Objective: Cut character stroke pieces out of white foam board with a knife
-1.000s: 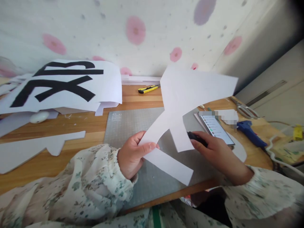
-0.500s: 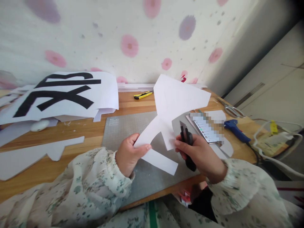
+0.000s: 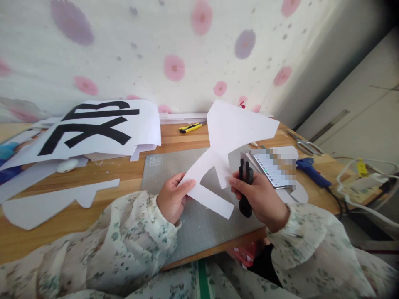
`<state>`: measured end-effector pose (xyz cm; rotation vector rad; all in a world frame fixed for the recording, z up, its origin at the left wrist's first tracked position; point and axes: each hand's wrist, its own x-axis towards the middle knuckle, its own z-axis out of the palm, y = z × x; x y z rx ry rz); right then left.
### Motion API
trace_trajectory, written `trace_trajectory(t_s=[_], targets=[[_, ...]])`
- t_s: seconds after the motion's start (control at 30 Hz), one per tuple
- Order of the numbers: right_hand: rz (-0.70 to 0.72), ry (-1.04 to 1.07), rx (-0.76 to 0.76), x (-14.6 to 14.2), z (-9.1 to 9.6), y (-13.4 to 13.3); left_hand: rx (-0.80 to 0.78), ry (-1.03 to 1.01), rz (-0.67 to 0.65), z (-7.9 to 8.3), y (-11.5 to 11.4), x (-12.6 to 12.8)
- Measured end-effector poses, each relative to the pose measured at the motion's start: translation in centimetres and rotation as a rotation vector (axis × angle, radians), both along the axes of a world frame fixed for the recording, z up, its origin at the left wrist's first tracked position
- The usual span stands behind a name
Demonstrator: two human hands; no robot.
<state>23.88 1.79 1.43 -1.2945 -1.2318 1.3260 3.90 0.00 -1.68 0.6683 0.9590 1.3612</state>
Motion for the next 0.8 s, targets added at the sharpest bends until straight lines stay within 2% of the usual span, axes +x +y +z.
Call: trace_trajectory(t_s=[0.13,0.3,0.37,0.5,0.57,0.63,0.7,0.77,0.8], targets=[[-0.065,0.062,0.051,0.0,-0.1,0.0,-0.035,-0.017,-0.104,0.0,-0.2,0.1],[-0.098,0.085,0.113,-0.3,0.1,-0.2,-0.01,-0.045,-0.427,-0.1,-0.9,0.1],[-0.068,0.049,0.113,-0.5,0.1,-0.4,0.009,-0.068,-0.47,-0.3,-1.1,-0.1],[0.069,-0.042,0.082,-1.0,-0.1,-0.6,0.024,-0.147,-0.316,-0.3,-1.1,0.0],[0.146,-0.128,0.129,-1.0,-0.2,-0.6,-0.004,-0.172,-0.249,-0.1,-0.9,0.1],[0.195,-0.316,0.241,-0.5,-0.2,-0.3,-0.068,-0.18,-0.174,0.3,-0.5,0.0],[0.219,-0.618,0.376,0.5,0.1,0.1,-0.126,-0.166,-0.099,1.1,0.1,-0.5],[0.256,-0.913,0.461,1.8,0.2,0.6,-0.124,-0.121,-0.038,2.1,0.9,-1.7],[0.284,-0.976,0.462,2.4,0.1,0.8,-0.1,-0.068,-0.002,2.7,1.4,-2.6]])
